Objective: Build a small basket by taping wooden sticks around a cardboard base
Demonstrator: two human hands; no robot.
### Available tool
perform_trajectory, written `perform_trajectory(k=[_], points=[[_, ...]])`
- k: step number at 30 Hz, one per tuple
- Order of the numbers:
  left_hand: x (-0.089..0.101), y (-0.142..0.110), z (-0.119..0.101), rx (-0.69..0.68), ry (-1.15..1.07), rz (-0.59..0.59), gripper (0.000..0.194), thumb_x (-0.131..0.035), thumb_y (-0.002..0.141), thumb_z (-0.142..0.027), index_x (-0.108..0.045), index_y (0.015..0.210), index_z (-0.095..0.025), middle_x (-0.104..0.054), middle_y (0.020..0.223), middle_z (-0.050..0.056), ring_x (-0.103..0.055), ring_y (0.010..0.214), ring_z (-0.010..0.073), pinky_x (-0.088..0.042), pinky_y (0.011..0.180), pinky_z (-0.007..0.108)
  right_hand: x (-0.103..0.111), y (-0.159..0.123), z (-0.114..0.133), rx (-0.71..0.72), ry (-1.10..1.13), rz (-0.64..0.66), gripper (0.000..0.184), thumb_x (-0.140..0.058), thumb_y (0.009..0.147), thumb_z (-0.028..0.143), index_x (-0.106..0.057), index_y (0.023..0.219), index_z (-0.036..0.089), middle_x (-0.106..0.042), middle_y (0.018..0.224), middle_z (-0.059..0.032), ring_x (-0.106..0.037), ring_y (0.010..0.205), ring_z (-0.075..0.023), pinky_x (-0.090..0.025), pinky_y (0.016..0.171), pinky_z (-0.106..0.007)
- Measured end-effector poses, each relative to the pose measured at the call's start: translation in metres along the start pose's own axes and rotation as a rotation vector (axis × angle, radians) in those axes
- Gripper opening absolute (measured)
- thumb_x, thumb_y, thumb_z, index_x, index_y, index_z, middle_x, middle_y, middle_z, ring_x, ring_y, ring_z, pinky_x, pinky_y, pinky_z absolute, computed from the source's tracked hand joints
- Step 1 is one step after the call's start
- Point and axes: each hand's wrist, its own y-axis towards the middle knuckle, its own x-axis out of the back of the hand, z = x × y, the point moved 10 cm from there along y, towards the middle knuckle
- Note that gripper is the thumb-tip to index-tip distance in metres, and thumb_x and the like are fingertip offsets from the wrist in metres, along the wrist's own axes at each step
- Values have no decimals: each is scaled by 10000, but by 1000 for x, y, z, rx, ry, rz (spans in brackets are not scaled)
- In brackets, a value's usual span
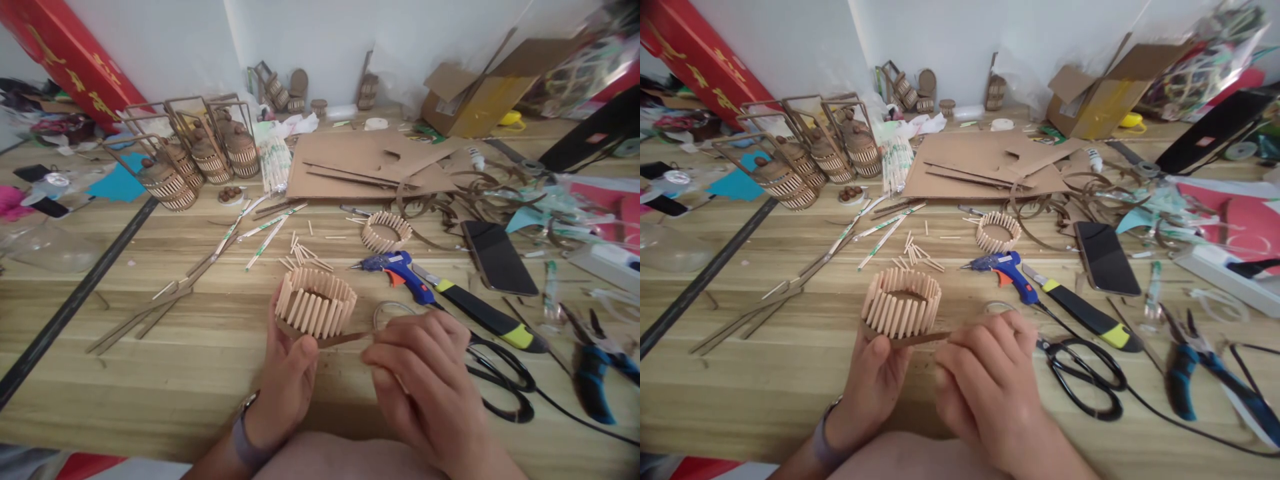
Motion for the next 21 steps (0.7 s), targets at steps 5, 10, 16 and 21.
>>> perform_trajectory(k=[5, 10, 16, 21], points=[[8, -2, 7, 63, -51, -36, 791, -806, 753, -325, -413, 1439, -355, -654, 1250, 39, -679, 1020, 167, -556, 765, 193, 9, 1, 1, 0, 63, -44, 279, -480, 790, -38, -547, 864, 222, -654, 780, 2, -593, 746, -158, -389, 719, -362], [2, -1, 9, 96, -103, -7, 805, -823, 732, -348, -423, 1431, -375, -645, 1268, 31, -672, 1034, 175, -556, 796, 199, 8, -1, -6, -37, 29, -6, 188, -483, 823, 35, -524, 804, 217, -565, 625, 26, -523, 642, -159, -339, 691, -367], [-8, 0, 3, 41, -107, 44, 792, -795, 747, -404, -424, 1442, -317, -610, 1329, 72, -603, 1192, 264, -516, 986, 349, -8, -10, -22, -138, -119, 5, 39, -578, 925, 234, -614, 939, 231, -680, 897, -45, -595, 909, -225, -352, 828, -403], [-13, 1, -1, 36, -77, 46, 802, -797, 719, -467, -455, 1422, -290, -627, 1304, 92, -570, 1232, 303, -462, 1059, 435, -20, -14, -31, -177, -81, 107, 94, -561, 954, 333, -595, 1000, 258, -712, 882, -22, -635, 982, -251, -322, 938, -456]])
